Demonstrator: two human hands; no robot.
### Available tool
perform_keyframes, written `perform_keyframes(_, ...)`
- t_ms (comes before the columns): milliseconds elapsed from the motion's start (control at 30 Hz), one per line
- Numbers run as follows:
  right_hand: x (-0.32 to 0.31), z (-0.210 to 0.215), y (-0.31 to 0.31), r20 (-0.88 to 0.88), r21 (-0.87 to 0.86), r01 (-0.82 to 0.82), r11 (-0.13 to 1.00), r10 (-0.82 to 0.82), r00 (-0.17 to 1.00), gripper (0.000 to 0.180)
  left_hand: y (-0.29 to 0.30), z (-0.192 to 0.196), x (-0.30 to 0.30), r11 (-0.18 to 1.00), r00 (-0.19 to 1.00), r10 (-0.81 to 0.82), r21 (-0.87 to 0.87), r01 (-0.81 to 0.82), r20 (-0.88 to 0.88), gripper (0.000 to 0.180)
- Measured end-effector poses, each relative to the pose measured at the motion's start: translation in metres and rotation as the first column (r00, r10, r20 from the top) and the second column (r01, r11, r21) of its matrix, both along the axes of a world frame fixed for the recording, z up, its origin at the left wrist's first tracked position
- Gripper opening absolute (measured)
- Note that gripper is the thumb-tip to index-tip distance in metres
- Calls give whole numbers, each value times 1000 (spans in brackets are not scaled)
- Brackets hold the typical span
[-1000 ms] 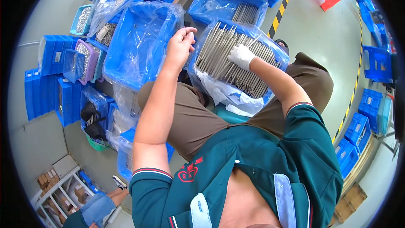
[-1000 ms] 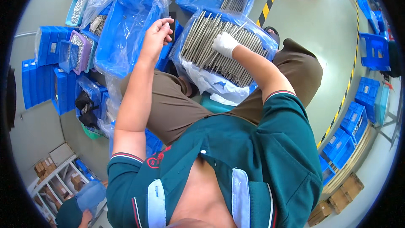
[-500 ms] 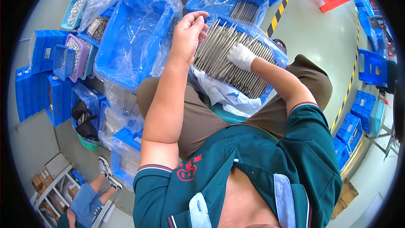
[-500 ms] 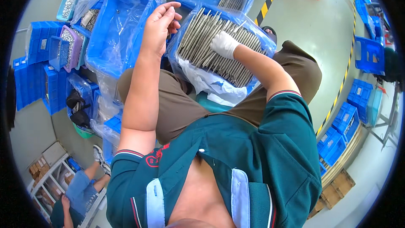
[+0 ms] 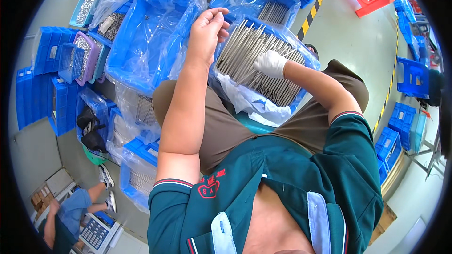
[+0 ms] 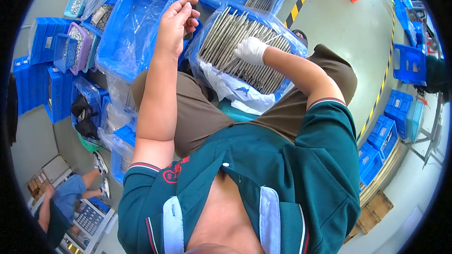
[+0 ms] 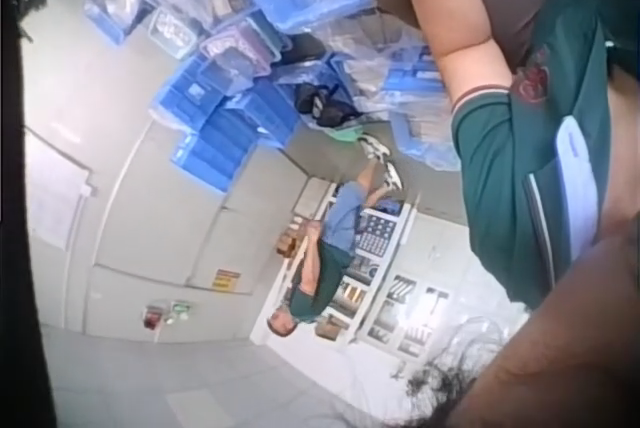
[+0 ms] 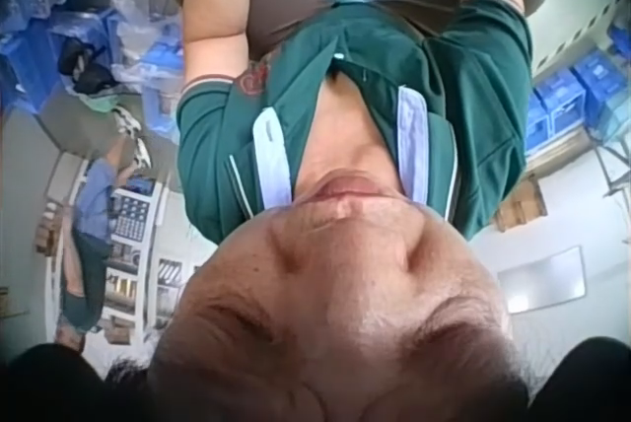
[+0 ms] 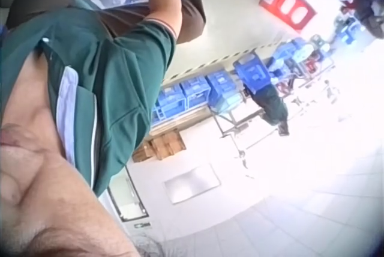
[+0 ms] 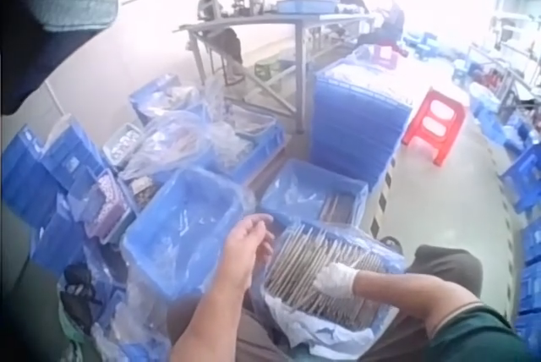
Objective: Sorting and arranging thin metal rods into plastic bins.
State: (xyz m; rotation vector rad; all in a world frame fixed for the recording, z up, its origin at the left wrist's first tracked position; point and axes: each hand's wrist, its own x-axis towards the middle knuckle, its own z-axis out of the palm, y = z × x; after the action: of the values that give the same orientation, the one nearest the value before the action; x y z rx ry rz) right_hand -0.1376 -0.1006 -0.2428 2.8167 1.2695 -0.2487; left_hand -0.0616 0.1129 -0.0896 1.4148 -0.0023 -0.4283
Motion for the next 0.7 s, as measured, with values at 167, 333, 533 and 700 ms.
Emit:
perform_keyframes(167, 0, 38, 5, -226, 19, 309, 951, -297, 928, 13, 10, -4, 5, 998, 999, 44, -32, -45, -22, 20)
perform_keyframes(333, 6, 70, 5, -688, 296, 918, 264, -608, 397, 26, 11, -15, 5, 982, 962, 55, -161, -101, -268, 13)
perform_keyframes(533, 9, 81, -17, -747, -143, 913, -382, 647, 153, 18, -18, -42, -30, 886, 847, -427, 39, 461, -316, 18)
perform_keyframes(700, 4, 101, -14, -872, -42, 872, -488, 443, 206, 19, -45, -21, -61, 656, 629, -695, 51, 753, -349, 45)
